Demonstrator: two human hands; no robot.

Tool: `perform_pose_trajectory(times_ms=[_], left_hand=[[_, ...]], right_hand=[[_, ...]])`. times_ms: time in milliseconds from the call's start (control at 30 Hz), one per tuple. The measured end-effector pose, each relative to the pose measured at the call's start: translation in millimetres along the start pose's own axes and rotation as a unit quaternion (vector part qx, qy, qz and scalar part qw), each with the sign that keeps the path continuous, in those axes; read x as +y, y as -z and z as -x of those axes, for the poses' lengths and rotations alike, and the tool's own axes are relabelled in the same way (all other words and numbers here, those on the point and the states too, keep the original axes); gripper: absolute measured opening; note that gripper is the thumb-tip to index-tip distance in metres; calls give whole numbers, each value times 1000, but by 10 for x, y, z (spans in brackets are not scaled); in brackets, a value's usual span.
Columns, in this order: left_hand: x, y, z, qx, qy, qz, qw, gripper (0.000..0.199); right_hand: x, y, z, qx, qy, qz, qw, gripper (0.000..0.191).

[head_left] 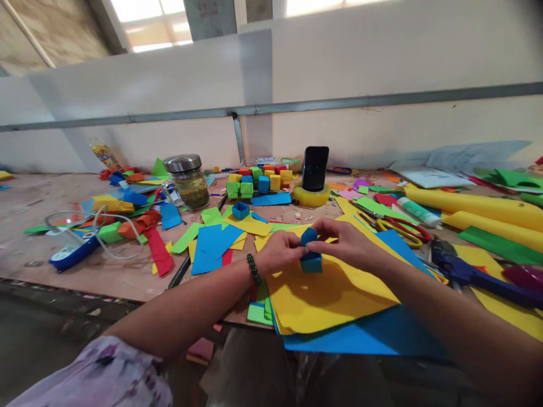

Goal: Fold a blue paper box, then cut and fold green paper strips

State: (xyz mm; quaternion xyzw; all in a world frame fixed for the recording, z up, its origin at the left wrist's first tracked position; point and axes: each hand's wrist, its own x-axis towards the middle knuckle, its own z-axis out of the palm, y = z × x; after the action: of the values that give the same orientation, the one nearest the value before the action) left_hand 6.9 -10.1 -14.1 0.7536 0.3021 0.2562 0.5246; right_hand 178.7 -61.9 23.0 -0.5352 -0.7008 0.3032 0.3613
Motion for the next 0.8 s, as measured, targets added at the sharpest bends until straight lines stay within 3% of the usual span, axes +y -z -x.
perform_pose_trajectory(times_ms=[100, 300, 500, 633, 800], left_hand=[[-51, -14, -22, -7, -9, 23, 1000, 14], [-74, -25, -65, 9, 6, 86, 996, 7], [-90, -35, -33, 29, -42, -75, 996, 10], [-99, -71, 2, 32, -57, -125, 990, 7], [-22, -25, 9, -22, -17, -100, 995, 8]], right_hand=[[75, 3, -17, -33, -35, 15, 999, 18], [149, 0, -20, -17, -27, 19, 999, 8], [140, 106, -33, -118, -65, -40, 990, 29], [217, 78, -57, -124, -64, -13, 990, 28], [216, 15, -71, -119, -73, -16, 990, 20]])
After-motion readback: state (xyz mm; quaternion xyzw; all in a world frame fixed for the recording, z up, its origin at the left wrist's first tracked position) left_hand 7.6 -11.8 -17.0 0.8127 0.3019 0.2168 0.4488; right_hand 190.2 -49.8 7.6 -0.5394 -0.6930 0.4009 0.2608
